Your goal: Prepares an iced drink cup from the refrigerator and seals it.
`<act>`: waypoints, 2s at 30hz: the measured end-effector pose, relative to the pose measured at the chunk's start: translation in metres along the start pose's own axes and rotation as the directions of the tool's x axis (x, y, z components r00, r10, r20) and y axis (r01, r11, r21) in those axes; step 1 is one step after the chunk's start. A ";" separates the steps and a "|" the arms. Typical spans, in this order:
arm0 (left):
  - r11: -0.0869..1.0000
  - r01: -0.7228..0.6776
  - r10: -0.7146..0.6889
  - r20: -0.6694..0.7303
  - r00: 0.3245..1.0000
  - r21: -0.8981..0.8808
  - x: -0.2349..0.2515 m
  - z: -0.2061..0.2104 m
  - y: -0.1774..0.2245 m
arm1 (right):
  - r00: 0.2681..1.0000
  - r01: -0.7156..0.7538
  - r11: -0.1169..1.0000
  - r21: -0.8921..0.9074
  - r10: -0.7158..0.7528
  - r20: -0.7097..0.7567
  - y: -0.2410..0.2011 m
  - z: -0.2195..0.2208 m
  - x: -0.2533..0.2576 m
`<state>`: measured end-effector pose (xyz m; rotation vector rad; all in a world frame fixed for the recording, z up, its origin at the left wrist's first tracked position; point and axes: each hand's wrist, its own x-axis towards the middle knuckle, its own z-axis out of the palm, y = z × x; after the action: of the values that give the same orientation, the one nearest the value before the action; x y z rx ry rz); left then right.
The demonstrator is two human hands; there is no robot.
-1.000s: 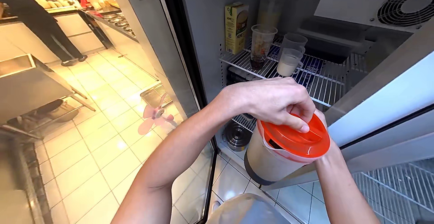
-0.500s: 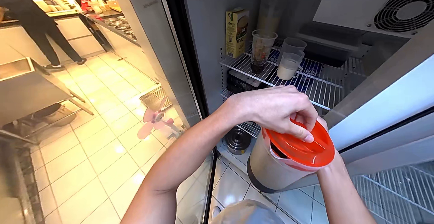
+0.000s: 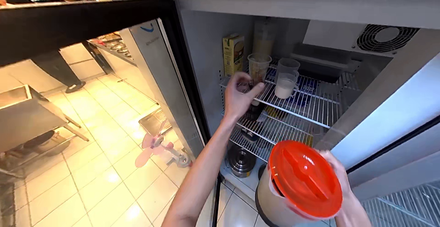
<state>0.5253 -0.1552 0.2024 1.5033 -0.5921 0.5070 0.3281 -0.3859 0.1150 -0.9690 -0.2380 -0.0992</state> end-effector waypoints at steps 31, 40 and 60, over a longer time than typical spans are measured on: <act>0.859 0.450 -0.420 -0.167 0.892 0.242 -0.324 -0.080 0.097 | 0.947 0.002 0.947 -0.321 0.101 0.304 -0.031 0.041 -0.009; 0.841 0.471 -0.450 -0.138 0.882 0.268 -0.395 -0.094 0.131 | 0.836 0.273 0.672 -0.688 0.189 0.516 -0.053 0.112 -0.028; 0.848 0.452 -0.452 -0.068 0.890 0.276 -0.453 -0.105 0.173 | 0.841 0.388 0.102 -0.916 0.367 0.397 -0.087 0.226 -0.091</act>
<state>0.0736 -0.0245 0.0441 1.8493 -0.1465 0.2272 0.1876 -0.2504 0.2858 -2.4918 -0.8047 0.0408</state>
